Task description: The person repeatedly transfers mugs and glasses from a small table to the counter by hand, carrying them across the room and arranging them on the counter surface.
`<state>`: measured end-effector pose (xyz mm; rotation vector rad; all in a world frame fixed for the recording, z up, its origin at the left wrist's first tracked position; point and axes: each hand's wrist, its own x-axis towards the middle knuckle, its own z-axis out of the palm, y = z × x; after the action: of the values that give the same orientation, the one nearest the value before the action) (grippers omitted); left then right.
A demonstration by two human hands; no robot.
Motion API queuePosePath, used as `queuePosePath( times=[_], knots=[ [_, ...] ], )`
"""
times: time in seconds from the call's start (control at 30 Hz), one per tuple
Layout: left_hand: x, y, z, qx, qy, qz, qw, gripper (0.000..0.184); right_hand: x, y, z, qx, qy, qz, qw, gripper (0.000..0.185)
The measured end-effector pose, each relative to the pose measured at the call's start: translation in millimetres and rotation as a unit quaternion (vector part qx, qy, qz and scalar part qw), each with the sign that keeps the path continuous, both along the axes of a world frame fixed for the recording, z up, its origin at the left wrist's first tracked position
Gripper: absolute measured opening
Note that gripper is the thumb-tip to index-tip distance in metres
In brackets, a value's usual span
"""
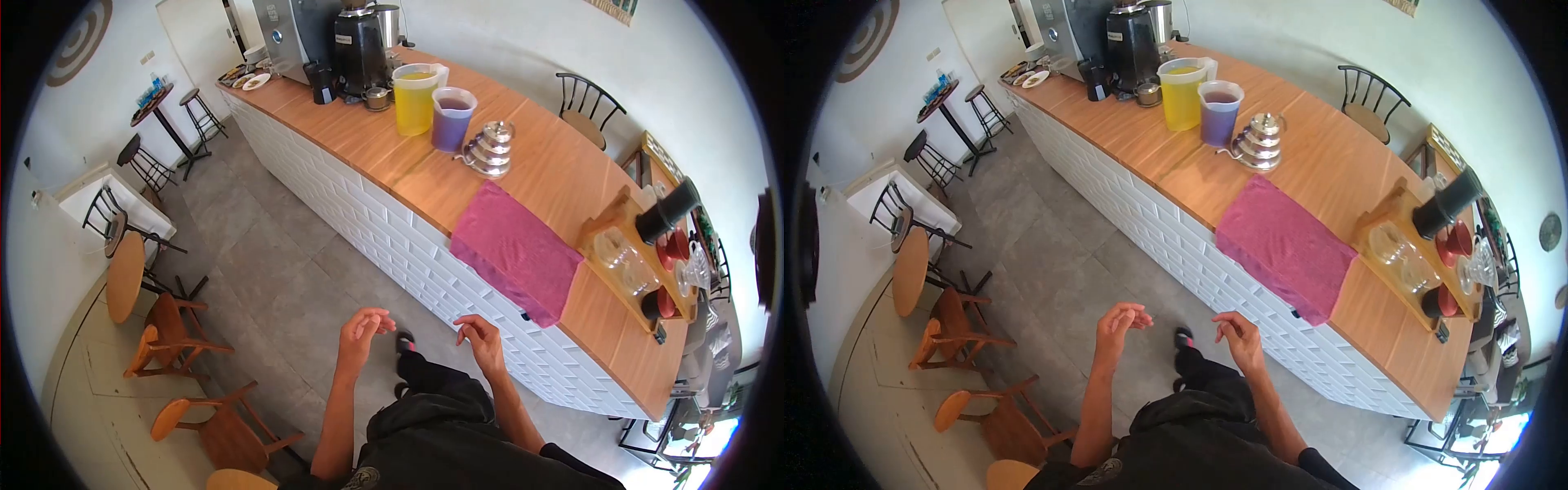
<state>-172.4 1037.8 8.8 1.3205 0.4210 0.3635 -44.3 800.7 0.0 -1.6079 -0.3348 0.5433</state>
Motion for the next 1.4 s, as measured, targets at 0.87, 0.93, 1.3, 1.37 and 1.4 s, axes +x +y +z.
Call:
queuePosePath(
  times=[0.87,0.93,1.3,1.37,1.4],
  knots=[
    [203.7,383.8,11.3,0.021,-0.034,-0.227,0.973,0.009,104.3,340.4,-7.7,0.128,-0.023,-0.249,0.96,0.011],
    [205.4,424.5,11.7,0.005,-0.035,-0.235,0.971,0.01,103.8,379.7,-3.4,0.141,-0.015,-0.297,0.944,0.01],
    [239.8,637.1,11.2,0.006,-0.032,-0.263,0.964,0.011,116.7,616.4,4.4,0.133,0.021,-0.301,0.944,0.011],
    [256.3,665.3,5.3,0.01,-0.049,-0.254,0.966,0.012,129.7,645.2,7.9,0.123,0.03,-0.294,0.948,0.011],
    [265.7,678.9,3.2,0.009,-0.048,-0.254,0.966,0.012,138.2,658.9,8.9,0.12,0.027,-0.282,0.951,0.012]
  ],
)
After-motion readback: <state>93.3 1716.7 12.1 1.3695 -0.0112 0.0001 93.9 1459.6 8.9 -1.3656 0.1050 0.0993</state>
